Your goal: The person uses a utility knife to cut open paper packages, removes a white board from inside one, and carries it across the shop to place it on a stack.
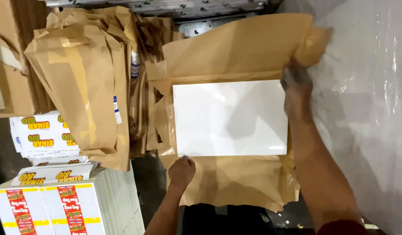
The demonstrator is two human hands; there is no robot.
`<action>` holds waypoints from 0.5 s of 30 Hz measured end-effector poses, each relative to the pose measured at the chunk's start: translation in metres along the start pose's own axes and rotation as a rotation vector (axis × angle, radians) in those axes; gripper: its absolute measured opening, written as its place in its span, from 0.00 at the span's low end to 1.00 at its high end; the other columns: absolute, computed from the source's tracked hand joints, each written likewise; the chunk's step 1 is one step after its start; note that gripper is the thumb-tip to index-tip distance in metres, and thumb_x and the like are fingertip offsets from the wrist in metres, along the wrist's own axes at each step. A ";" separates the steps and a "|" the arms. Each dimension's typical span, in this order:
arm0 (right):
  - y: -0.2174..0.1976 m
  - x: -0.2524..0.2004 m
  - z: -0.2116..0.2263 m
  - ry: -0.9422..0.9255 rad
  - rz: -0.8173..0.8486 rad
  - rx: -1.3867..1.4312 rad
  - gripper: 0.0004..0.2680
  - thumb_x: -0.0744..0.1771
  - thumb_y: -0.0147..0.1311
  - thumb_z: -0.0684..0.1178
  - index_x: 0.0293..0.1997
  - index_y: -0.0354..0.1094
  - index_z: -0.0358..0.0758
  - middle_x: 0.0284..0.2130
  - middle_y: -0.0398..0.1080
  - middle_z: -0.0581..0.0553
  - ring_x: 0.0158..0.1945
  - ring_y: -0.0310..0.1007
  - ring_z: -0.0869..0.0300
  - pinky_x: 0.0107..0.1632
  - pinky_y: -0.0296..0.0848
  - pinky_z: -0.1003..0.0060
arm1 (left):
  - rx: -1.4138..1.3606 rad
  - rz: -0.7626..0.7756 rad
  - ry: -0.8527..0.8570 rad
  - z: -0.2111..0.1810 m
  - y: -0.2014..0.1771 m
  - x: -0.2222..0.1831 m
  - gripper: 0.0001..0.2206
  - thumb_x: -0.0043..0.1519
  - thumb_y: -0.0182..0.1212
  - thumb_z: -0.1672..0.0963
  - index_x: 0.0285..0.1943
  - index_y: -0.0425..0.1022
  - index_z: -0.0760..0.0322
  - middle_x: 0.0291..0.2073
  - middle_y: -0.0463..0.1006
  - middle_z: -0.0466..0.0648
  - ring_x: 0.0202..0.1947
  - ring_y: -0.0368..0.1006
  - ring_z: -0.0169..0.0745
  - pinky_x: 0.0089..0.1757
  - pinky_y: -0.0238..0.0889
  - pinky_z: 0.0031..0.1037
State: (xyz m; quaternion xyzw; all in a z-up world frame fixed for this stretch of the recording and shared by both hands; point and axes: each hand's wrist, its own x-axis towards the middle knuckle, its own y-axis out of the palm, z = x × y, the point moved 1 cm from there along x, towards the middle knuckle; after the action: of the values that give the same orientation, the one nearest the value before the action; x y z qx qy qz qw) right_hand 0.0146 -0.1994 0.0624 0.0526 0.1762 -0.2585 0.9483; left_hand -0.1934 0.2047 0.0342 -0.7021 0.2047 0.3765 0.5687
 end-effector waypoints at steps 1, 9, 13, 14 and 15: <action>-0.015 -0.012 -0.042 -0.094 -0.007 -0.451 0.14 0.74 0.50 0.48 0.67 0.62 0.31 0.60 0.68 0.42 0.59 0.69 0.54 0.59 0.68 0.59 | -0.136 -0.181 0.036 -0.007 -0.017 -0.006 0.13 0.68 0.51 0.53 0.47 0.75 0.68 0.43 0.80 0.58 0.46 0.77 0.60 0.49 0.70 0.46; -0.085 -0.108 -0.122 0.240 -0.097 -1.059 0.16 0.72 0.46 0.51 0.64 0.63 0.29 0.57 0.67 0.26 0.61 0.65 0.34 0.61 0.64 0.45 | -0.536 -0.537 0.048 -0.008 -0.007 0.098 0.25 0.69 0.53 0.53 0.69 0.60 0.81 0.60 0.65 0.73 0.59 0.62 0.74 0.56 0.59 0.50; -0.102 -0.102 -0.146 0.336 0.037 -0.966 0.18 0.72 0.40 0.55 0.61 0.67 0.30 0.56 0.70 0.27 0.60 0.68 0.35 0.62 0.65 0.45 | -0.642 -0.414 -0.066 -0.012 -0.008 0.106 0.25 0.68 0.49 0.50 0.68 0.64 0.73 0.60 0.69 0.69 0.61 0.63 0.71 0.58 0.58 0.50; -0.098 -0.104 -0.136 0.336 0.038 -0.966 0.18 0.72 0.40 0.55 0.61 0.67 0.30 0.56 0.70 0.27 0.60 0.68 0.35 0.62 0.65 0.45 | -0.641 -0.415 -0.067 -0.012 -0.006 0.108 0.25 0.68 0.49 0.50 0.68 0.64 0.73 0.60 0.69 0.69 0.61 0.63 0.71 0.58 0.58 0.50; -0.092 -0.104 -0.126 0.365 0.044 -0.981 0.19 0.73 0.39 0.56 0.61 0.67 0.29 0.57 0.69 0.26 0.60 0.66 0.34 0.62 0.63 0.44 | -0.631 -0.389 -0.114 -0.011 -0.004 0.111 0.25 0.68 0.48 0.49 0.67 0.65 0.72 0.60 0.69 0.69 0.61 0.63 0.71 0.59 0.58 0.50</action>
State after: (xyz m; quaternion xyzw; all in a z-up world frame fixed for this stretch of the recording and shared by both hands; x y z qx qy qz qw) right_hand -0.1547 -0.2059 -0.0183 -0.3500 0.4380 -0.1120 0.8205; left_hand -0.1168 0.2112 -0.0467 -0.8466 -0.0907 0.3443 0.3956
